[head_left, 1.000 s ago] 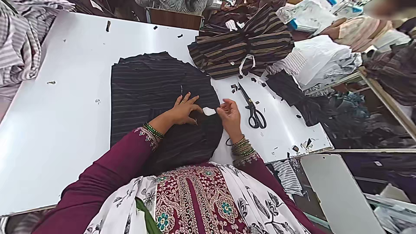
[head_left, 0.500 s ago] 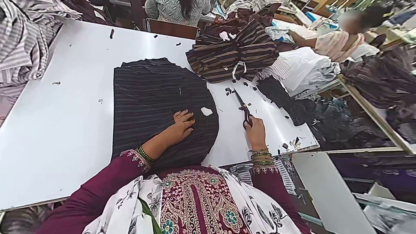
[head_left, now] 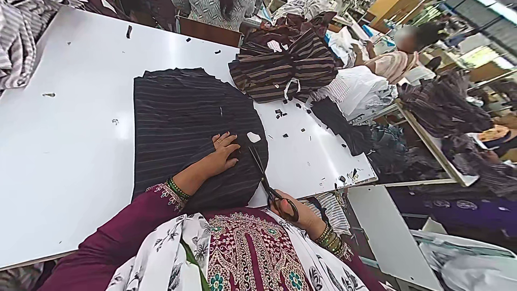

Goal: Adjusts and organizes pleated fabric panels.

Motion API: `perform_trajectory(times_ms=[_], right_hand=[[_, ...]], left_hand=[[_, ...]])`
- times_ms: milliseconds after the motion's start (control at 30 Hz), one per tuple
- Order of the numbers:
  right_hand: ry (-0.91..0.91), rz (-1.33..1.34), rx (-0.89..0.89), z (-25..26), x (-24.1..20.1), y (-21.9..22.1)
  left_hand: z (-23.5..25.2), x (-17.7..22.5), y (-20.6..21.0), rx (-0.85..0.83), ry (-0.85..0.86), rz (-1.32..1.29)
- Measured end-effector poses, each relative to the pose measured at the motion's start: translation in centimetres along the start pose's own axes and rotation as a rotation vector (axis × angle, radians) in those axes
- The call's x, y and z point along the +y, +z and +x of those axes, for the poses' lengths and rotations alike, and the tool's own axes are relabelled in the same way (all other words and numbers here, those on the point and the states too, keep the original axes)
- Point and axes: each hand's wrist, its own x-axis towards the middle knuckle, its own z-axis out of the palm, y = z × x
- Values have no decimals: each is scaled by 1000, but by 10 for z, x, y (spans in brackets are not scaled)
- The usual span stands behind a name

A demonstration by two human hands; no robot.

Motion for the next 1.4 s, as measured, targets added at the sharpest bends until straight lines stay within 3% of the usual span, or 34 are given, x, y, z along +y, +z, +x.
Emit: perform_trajectory(times_ms=[133,433,567,733,1033,1267,1400], right_hand=[[111,-108,7,0,-13,5],[157,-189,90,19,-39,25],[200,-218,37,6,-42,15],[153,-172,-37,5,-37,0],[86,-96,85,27,-32,25],[179,-248,150,28,-38,29],[102,-190,211,28,-35,38]], left_hand=[[2,2,-5,-49,-31,-1],[1,4,-9,-37,-38,-83],[1,6,-14,-59,-72,-75],[1,9,-17,-70,-90,-82],[-4,15,-19,-297,-94,156],[-5,11,-16,-275,-72,135],[-4,10,-15,-270,-68,138]])
